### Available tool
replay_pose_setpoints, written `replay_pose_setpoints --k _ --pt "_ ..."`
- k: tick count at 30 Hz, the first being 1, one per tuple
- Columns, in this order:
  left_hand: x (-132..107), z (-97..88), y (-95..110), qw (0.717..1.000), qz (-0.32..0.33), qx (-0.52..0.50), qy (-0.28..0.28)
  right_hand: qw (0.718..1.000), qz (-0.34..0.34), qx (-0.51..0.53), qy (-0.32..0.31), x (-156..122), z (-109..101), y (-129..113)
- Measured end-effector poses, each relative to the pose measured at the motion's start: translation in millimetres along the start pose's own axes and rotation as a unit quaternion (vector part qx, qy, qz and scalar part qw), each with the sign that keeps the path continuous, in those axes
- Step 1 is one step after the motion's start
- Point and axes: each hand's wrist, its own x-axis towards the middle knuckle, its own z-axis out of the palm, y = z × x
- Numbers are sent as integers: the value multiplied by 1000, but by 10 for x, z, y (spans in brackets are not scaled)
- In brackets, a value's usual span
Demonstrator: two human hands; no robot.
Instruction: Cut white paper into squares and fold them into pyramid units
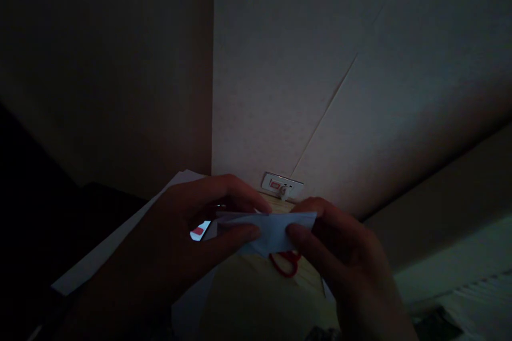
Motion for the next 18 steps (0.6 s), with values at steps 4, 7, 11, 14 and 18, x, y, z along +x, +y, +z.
replay_pose_setpoints --k 4,7,11,14,18 --pt "-2 16 4 999 -10 34 -42 996 -29 -31 76 -27 29 13" --pt "-7 50 -1 996 -10 66 -65 994 -71 -66 45 -2 34 30" --pt "-10 69 -20 993 -16 75 -89 983 -123 -138 0 56 30 23" --pt "0 54 -45 996 -35 47 -62 961 -196 -153 123 39 33 51" --pt "16 43 -71 998 -22 -16 56 923 -246 -169 242 -48 47 86"
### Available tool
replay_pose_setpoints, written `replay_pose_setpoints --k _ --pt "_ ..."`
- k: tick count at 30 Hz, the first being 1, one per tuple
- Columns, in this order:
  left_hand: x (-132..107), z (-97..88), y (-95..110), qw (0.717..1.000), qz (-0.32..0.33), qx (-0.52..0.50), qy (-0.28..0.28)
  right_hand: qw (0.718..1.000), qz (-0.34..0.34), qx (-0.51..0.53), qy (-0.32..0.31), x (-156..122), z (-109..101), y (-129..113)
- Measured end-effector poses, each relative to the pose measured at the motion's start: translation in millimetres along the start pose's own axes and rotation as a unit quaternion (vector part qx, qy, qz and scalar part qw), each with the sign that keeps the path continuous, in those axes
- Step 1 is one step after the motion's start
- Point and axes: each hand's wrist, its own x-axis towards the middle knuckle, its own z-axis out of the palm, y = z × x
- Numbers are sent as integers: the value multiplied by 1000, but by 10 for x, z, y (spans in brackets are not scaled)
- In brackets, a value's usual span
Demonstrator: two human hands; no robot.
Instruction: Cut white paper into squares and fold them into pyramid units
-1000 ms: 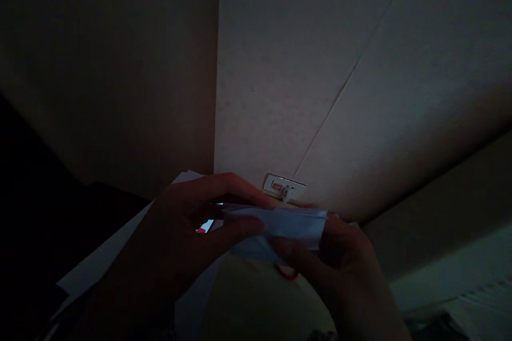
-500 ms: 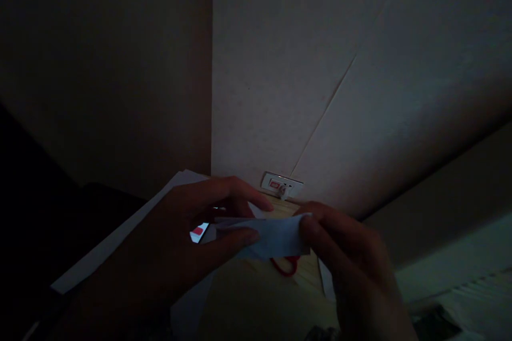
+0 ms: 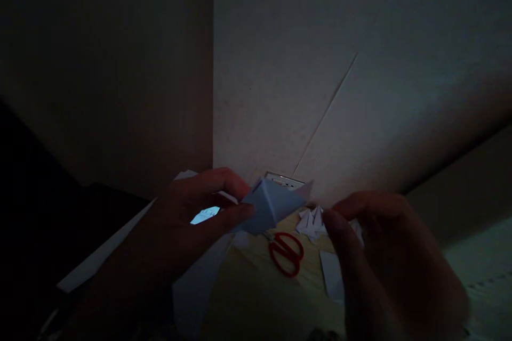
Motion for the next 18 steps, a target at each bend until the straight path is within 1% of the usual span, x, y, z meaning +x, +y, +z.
replay_pose_setpoints --k 1,3,5,7,11,14,18 --pt "0 2 3 1000 10 -6 22 1000 -13 -5 -3 -12 -6 -13" --pt "-10 11 23 999 27 -16 38 998 -47 -7 -39 -13 -10 -44" --pt "-28 22 51 999 22 -38 31 992 -85 -5 -94 14 -5 -74" --pt "-47 34 78 998 5 -53 22 986 -106 -3 -127 53 -1 -92" --pt "-42 50 113 1000 15 -11 0 981 -126 -22 -143 107 -9 -92" --pt "-18 47 126 1000 6 22 9 977 -131 -24 -167 103 -13 -83" --pt "-13 8 114 997 11 65 33 982 -111 -30 -152 72 6 -70"
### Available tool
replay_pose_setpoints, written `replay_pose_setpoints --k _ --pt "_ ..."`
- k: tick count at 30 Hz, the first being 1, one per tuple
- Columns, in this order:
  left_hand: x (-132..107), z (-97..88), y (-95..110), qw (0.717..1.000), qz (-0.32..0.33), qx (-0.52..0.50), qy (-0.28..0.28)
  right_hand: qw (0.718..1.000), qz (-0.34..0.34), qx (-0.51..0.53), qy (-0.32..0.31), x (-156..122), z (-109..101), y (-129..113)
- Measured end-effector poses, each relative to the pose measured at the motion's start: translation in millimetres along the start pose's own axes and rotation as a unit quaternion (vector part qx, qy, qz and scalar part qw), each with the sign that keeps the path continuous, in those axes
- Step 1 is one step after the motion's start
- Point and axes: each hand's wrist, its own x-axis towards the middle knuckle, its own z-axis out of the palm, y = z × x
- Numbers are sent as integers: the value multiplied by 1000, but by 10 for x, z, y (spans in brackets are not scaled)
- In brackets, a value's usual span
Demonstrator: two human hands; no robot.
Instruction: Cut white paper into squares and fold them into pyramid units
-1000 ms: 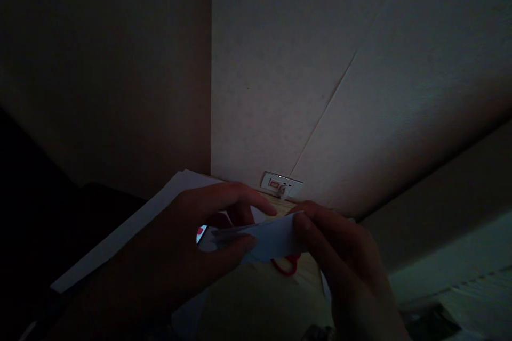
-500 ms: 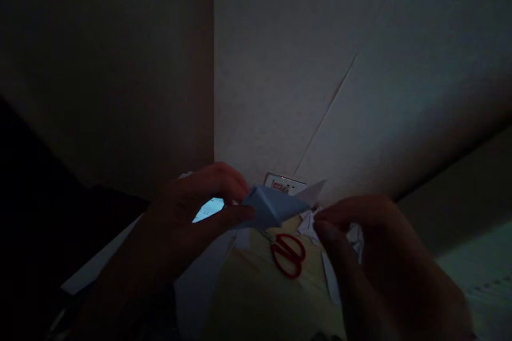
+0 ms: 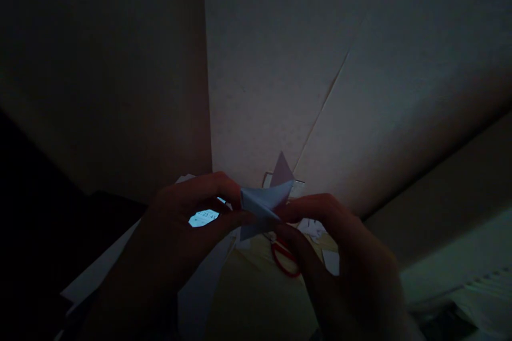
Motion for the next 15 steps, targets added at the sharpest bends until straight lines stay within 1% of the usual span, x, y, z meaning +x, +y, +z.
replay_pose_setpoints --k 3,6,10,13,15 --pt "-7 -16 -22 1000 11 27 10 1000 1 -11 6 -5 7 15" --pt "-15 -1 -30 999 -1 33 5 999 -7 -33 3 -3 0 27" --pt "-23 29 -8 999 -4 47 24 999 -4 -29 17 -5 28 -1" --pt "-19 35 28 998 17 54 12 999 -21 -22 10 -1 67 -43" --pt "-6 36 60 998 29 52 5 999 -24 -24 21 9 85 -67"
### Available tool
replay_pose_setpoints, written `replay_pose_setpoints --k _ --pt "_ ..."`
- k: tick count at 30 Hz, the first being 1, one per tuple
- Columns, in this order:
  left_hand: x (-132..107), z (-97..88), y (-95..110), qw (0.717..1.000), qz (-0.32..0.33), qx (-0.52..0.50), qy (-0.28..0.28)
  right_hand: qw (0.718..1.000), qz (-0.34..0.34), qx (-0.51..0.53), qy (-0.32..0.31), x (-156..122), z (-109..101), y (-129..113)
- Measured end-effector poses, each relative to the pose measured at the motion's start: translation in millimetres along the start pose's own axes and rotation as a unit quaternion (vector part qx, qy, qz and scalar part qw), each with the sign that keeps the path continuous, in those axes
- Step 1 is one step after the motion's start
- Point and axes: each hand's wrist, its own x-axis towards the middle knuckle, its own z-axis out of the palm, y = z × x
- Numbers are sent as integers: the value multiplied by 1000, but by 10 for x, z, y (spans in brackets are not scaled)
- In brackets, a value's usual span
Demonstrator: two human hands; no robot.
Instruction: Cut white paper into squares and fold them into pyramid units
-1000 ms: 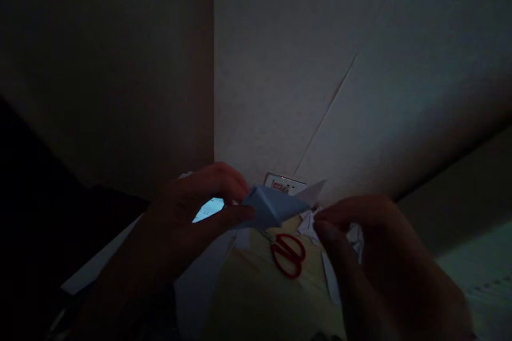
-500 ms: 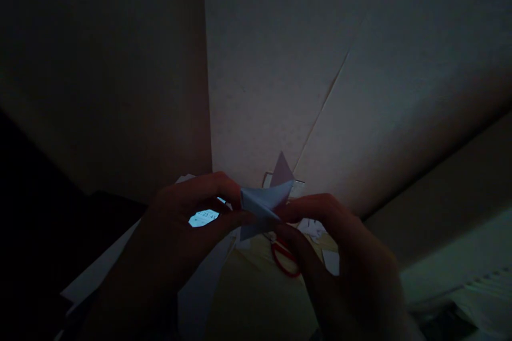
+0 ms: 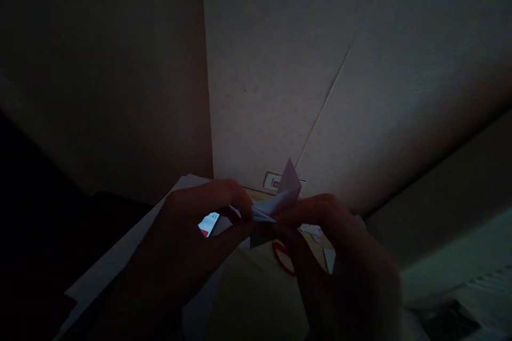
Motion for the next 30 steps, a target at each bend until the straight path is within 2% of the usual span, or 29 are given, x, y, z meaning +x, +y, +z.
replay_pose_setpoints --k 3,6,8,10,11,13,15,17,23,30 --pt "27 -8 58 999 29 13 -14 1000 2 -9 11 32 6 -30" --pt "35 -15 93 999 43 19 -28 1000 -10 4 -25 62 -1 -51" --pt "21 -20 79 999 26 24 -10 999 3 23 -32 59 -9 -47" --pt "-4 -26 40 999 -23 18 30 998 38 41 -18 34 -20 -25" --pt "-18 -29 19 997 -59 4 42 997 59 51 -14 19 -27 -9" --pt "-40 -35 -13 992 -86 -74 50 993 90 71 -18 -4 -44 19" --pt "-48 -38 -22 985 -85 -145 43 991 96 90 -23 -11 -56 30" --pt "-44 -41 -14 981 -80 -173 43 990 91 104 -16 -9 -58 18" --pt "-35 -54 -17 989 -61 -131 27 983 130 125 24 -39 -19 -37" --pt "-24 -50 -52 992 -69 -101 4 991 95 92 4 -20 -49 -17"
